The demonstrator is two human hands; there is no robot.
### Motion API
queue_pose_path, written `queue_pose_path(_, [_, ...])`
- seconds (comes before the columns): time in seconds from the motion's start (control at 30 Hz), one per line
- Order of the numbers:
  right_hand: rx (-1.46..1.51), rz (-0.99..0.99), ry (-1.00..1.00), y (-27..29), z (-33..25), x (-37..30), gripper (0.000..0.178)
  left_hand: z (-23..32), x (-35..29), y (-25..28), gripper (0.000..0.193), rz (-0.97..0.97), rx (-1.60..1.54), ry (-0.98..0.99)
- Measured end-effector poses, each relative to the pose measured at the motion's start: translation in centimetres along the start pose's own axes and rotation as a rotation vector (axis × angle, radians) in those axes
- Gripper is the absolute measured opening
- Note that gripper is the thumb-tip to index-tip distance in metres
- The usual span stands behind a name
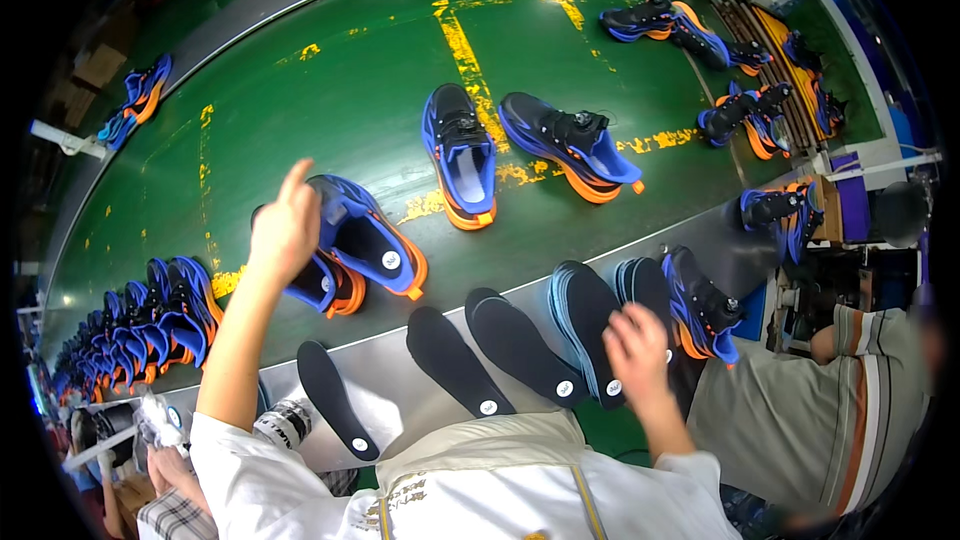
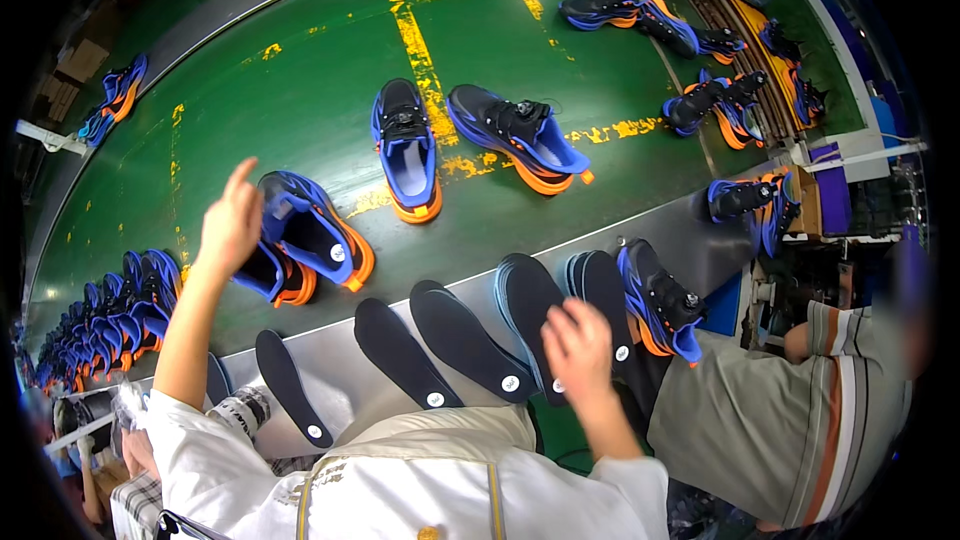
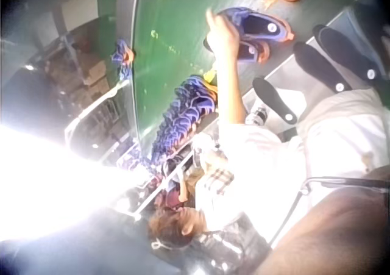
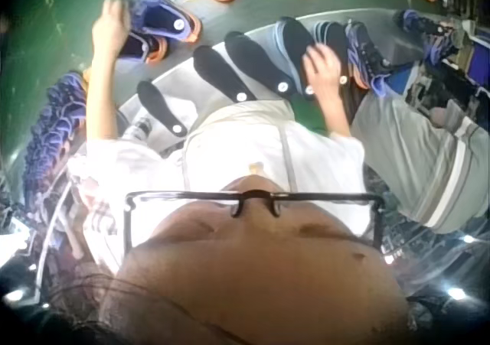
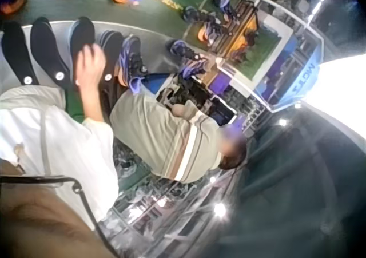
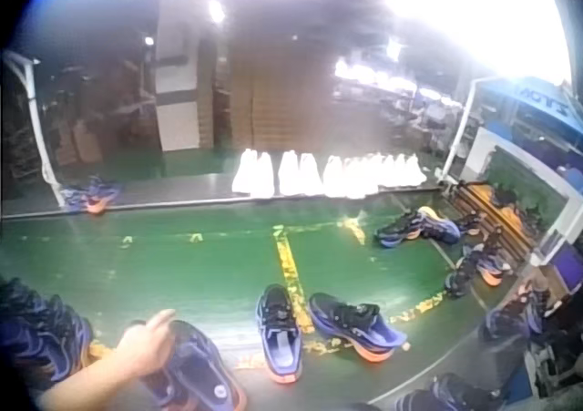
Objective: The person handles a stack of blue insoles at a workbench, selects individual insoles, and inserts them into black and blue athletic shoes along a production line. The person then walks to a storage shelf to pick up more insoles before returning to continue the task.
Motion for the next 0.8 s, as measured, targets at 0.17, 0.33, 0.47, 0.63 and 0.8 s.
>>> queue_pose_path(0.17, [0.028,-0.265,-0.48,-1.2,-1.7,-6.5,0.045,-1.7,5.1,2.1,0.013,0.143,-0.904,0.314])
queue_pose_path(0.33, [-0.04,-0.178,-0.254,-0.9,-3.0,-6.3,0.041,6.4,8.2,-5.5,0.053,0.165,-0.645,-0.007])
queue_pose_path(0.47, [0.051,-0.469,-0.23,-4.9,-6.0,-5.9,0.037,10.4,11.2,-10.0,0.058,-0.137,-0.298,-0.084])
queue_pose_path(0.63, [0.101,-0.495,-0.219,-6.2,-4.6,-7.1,0.035,8.3,14.0,-11.7,0.048,-0.01,-0.691,0.191])
queue_pose_path(0.8, [0.288,-0.307,-0.046,1.3,-6.5,1.2,0.035,6.6,11.3,-12.9,0.043,-0.26,-1.059,0.524])
Point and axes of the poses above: each hand's wrist, its own x-axis towards the middle knuckle, its own y-axis out of the back of the hand, z = x × y, the point moved 3 cm from there along x, towards the middle knuckle, and after that the axes turned 3 degrees about z, right-handed, at the moved point
